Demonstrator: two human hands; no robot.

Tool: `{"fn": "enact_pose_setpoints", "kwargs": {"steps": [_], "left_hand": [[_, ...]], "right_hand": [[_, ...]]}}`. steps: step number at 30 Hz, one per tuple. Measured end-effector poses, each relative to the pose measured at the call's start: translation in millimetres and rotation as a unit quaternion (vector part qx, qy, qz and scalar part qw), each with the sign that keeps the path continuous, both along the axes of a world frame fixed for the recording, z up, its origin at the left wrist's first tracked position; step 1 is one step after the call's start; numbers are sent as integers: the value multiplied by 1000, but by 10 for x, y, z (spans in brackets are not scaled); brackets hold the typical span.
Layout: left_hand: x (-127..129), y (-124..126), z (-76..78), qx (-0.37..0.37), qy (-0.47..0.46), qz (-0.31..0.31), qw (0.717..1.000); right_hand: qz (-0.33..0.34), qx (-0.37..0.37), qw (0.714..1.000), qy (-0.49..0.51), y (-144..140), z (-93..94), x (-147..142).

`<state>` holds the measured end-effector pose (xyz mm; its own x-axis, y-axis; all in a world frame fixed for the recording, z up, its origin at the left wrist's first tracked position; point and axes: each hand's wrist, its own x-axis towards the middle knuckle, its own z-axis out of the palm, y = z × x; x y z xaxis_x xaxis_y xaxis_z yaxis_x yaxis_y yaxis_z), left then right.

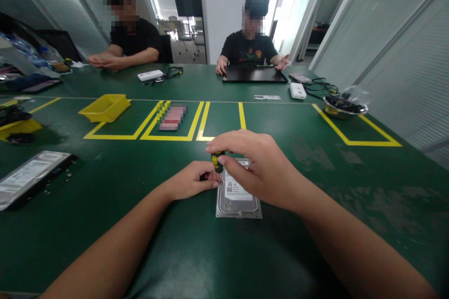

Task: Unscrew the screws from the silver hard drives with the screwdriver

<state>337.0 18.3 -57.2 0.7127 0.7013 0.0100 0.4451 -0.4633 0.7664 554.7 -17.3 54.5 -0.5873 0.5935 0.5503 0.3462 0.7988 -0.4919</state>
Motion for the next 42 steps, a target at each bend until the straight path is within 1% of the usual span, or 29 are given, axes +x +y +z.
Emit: {"fn": "enact_pose_setpoints", "kwargs": {"steps": [5,8,11,20,26,32,36,42], "left_hand": [[10,-8,37,-6,7,2,1000],[8,-5,20,-9,4,0,1000],[4,3,-10,-19,-6,-3,1000],[10,-4,16,-17,-6,9,1000],[0,0,11,-18,-1,4,1000],[-5,15,27,-10,9,2,1000],[-12,20,15,-17,5,-2,1000],[-24,25,-54,-17,4,-1,1000]], "right_hand": [[-6,5,1000,13,12,-16,10],[-30,14,999,10,35,-35,9],[-35,20,999,9,55,-39,9],[-50,-30,998,24,38,-20,-1],[-27,-9,999,44,40,-49,-11],[-40,9,999,36,56,-60,-21],[-43,-14,998,35,52,-41,-30],[-35,-65,996,50,33,1,-37]]}}
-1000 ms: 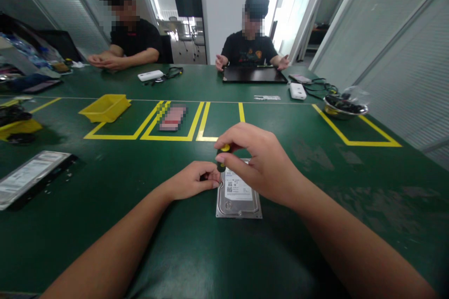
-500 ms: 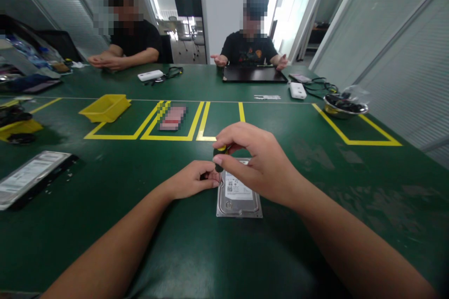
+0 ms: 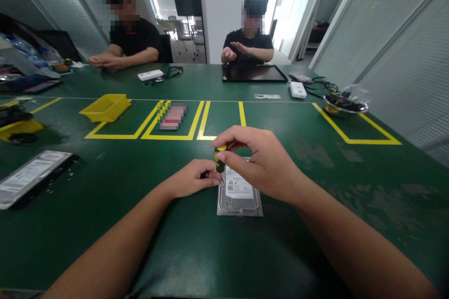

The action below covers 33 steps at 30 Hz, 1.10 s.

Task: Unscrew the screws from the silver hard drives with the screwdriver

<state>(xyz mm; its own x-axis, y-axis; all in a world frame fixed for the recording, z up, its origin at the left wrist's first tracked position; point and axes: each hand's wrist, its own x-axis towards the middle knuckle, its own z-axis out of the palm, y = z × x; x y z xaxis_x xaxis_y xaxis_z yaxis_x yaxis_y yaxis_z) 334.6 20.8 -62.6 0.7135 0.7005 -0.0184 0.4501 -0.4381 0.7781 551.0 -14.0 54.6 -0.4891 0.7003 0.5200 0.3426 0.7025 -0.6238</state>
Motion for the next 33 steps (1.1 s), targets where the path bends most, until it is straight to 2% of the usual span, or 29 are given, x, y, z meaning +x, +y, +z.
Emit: {"fn": "enact_pose_setpoints", "kwargs": {"steps": [4,10,14,23,29,33], "left_hand": [[2,-5,2,1,-2,4,1000],[22,-27,79,4,-2,7,1000],[27,-26,77,3,-3,10,1000],[30,-9,56,7,-18,7,1000],[24,-10,52,-18,-24,9,1000],[26,-14,46,-28,-39,8,999]], "right_hand": [[9,-9,1000,10,-5,-24,-5],[7,53,999,0,22,-90,-19],[-8,68,998,-7,27,-105,-20],[22,82,996,-38,-9,-51,20],[23,79,995,-63,-25,-3,52],[34,103,993,-55,-10,6,86]]}}
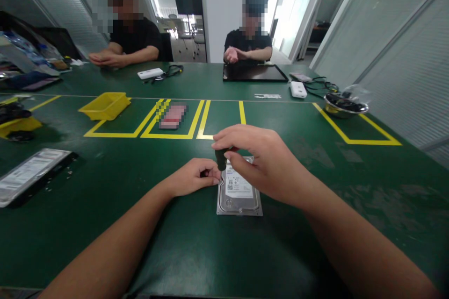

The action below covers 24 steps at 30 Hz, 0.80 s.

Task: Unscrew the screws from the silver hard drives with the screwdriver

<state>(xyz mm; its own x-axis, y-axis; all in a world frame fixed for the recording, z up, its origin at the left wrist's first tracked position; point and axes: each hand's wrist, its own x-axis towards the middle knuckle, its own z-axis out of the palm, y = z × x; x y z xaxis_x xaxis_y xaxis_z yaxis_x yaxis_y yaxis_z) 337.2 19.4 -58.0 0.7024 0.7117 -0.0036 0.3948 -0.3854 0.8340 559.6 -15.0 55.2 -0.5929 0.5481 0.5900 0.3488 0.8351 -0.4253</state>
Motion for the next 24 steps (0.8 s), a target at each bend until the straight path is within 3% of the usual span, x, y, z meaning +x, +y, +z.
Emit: {"fn": "enact_pose_setpoints", "kwargs": {"steps": [14,24], "left_hand": [[26,-12,33,7,7,9,1000],[5,-8,27,8,6,-3,1000]], "right_hand": [[26,-13,1000,-10,-4,0,-4],[-23,-8,999,-28,-26,8,-41]]}}
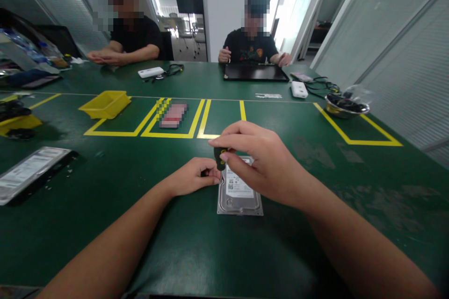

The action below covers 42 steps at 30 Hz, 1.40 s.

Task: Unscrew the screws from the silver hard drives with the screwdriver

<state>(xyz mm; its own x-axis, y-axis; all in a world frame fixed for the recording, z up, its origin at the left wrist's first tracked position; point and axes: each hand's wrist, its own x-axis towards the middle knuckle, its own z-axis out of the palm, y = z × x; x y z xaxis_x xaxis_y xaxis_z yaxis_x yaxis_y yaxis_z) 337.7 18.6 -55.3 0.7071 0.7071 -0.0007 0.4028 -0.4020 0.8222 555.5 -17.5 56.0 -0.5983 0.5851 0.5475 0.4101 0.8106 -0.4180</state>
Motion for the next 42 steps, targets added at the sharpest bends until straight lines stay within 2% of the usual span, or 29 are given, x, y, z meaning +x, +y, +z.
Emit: {"fn": "enact_pose_setpoints", "kwargs": {"steps": [7,18,25,33,37,42], "left_hand": [[0,11,-33,4,5,-12,1000],[5,2,-9,26,20,-5,999],[-5,-7,-7,8,4,3,1000],[-10,2,-53,0,-7,-8,1000],[-2,-7,-36,15,2,5,1000],[1,-13,-10,32,29,3,999]], "right_hand": [[-25,18,999,-17,-13,-23,-10],[4,20,1000,-19,0,-12,3],[-29,33,999,-26,20,-48,4],[-17,14,998,-55,-35,-6,-1],[-5,21,999,-42,-23,-39,-11],[-51,44,998,-9,42,-142,-69]]}}
